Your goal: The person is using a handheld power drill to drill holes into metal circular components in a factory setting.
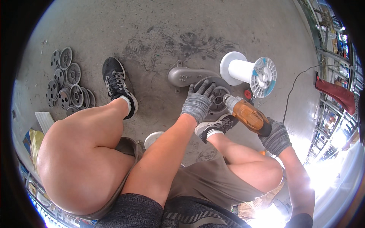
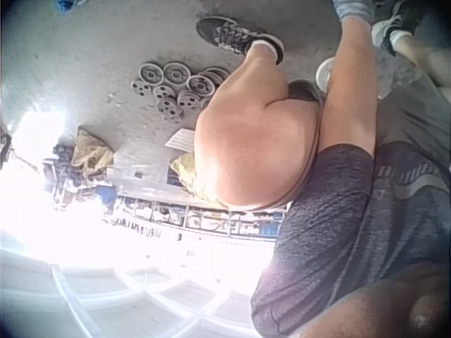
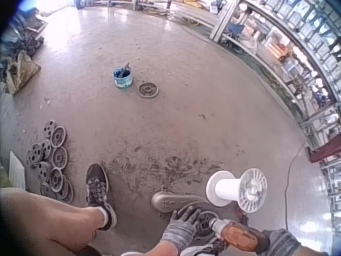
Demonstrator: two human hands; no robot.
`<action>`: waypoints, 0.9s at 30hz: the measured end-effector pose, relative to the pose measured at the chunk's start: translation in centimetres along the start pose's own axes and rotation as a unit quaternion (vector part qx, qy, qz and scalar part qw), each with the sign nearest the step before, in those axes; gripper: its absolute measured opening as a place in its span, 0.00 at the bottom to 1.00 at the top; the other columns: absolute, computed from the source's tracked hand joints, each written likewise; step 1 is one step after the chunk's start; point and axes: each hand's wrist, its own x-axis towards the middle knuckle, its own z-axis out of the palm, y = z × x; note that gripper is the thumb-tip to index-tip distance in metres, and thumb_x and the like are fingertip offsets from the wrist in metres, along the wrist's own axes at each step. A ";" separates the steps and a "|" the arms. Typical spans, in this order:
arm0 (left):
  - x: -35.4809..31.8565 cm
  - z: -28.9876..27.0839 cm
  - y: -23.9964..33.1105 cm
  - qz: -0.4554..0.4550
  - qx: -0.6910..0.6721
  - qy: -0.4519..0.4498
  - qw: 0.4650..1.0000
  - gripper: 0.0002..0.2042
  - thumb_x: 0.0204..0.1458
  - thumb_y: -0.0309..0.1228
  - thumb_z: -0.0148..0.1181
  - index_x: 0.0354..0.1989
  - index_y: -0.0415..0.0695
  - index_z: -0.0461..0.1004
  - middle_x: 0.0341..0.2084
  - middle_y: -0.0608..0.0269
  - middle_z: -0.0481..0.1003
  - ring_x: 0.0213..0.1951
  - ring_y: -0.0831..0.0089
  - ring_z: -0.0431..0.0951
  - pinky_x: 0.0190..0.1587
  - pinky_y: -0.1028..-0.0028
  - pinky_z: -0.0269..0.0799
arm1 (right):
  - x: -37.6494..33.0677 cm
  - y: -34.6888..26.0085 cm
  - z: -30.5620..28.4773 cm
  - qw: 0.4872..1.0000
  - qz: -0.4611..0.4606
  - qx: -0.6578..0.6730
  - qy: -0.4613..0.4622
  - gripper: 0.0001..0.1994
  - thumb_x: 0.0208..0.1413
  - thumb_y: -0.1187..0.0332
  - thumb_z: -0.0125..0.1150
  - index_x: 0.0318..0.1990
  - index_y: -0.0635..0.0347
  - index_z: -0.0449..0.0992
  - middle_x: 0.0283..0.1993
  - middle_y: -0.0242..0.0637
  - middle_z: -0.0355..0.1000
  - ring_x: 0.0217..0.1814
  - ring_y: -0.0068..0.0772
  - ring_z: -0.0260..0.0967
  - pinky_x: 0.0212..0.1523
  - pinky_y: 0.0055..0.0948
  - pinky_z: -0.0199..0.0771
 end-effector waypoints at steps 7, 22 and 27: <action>0.4 -0.1 0.3 0.007 -0.005 -0.006 1.000 0.36 0.54 0.44 0.71 0.73 0.56 0.67 0.81 0.69 0.50 0.81 0.59 0.46 0.78 0.40 0.46 | -0.2 0.2 -0.2 1.000 0.003 0.000 0.008 0.16 0.51 0.65 0.71 0.48 0.57 0.82 0.42 0.53 0.82 0.47 0.58 0.81 0.49 0.44 0.82; 0.1 0.2 0.0 0.001 -0.009 -0.009 1.000 0.37 0.51 0.45 0.73 0.72 0.56 0.69 0.80 0.69 0.52 0.81 0.58 0.46 0.78 0.40 0.47 | 0.2 0.2 0.2 1.000 -0.013 0.006 0.009 0.17 0.50 0.67 0.70 0.49 0.57 0.82 0.42 0.53 0.83 0.47 0.57 0.81 0.49 0.43 0.82; 0.3 1.1 -0.2 -0.004 -0.011 0.026 1.000 0.38 0.50 0.46 0.74 0.72 0.57 0.69 0.80 0.69 0.52 0.81 0.58 0.46 0.78 0.40 0.46 | 0.1 0.4 0.5 1.000 -0.012 0.006 0.009 0.17 0.50 0.67 0.70 0.49 0.57 0.82 0.42 0.53 0.82 0.47 0.57 0.81 0.49 0.44 0.81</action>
